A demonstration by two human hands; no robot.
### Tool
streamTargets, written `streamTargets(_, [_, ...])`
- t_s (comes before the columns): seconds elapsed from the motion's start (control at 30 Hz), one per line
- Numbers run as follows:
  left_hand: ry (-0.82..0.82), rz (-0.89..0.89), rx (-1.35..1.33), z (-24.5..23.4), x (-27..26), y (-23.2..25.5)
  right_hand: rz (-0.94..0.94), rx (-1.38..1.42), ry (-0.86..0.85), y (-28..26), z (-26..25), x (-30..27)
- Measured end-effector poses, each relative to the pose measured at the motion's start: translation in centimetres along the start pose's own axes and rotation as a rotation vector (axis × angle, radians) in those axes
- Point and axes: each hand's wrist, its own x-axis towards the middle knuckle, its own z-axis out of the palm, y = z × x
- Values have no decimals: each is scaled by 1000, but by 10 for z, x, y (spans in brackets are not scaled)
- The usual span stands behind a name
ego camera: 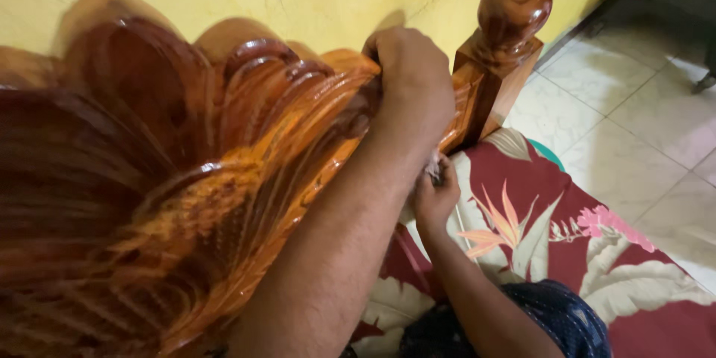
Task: The person wipes the carved wooden headboard of a bed using a cloth. They move the cloth across the surface and into the carved details to remove dust or dirt.
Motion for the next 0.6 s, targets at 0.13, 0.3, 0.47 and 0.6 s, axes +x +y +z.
streamTargets(0.13, [-11, -16, 10, 1, -2, 0, -97, -39, -90, -9, -1, -10])
streamTargets(0.3, [46, -33, 11, 3, -3, 5, -81, -85, 29, 9, -5, -1])
streamTargets(0.47, [-25, 11, 3, 0, -4, 3, -176, -190, -59, 1, 0, -20])
streamTargets(0.6, [2, -28, 36, 3, 0, 7, -241, -331, 17, 8, -1, -13])
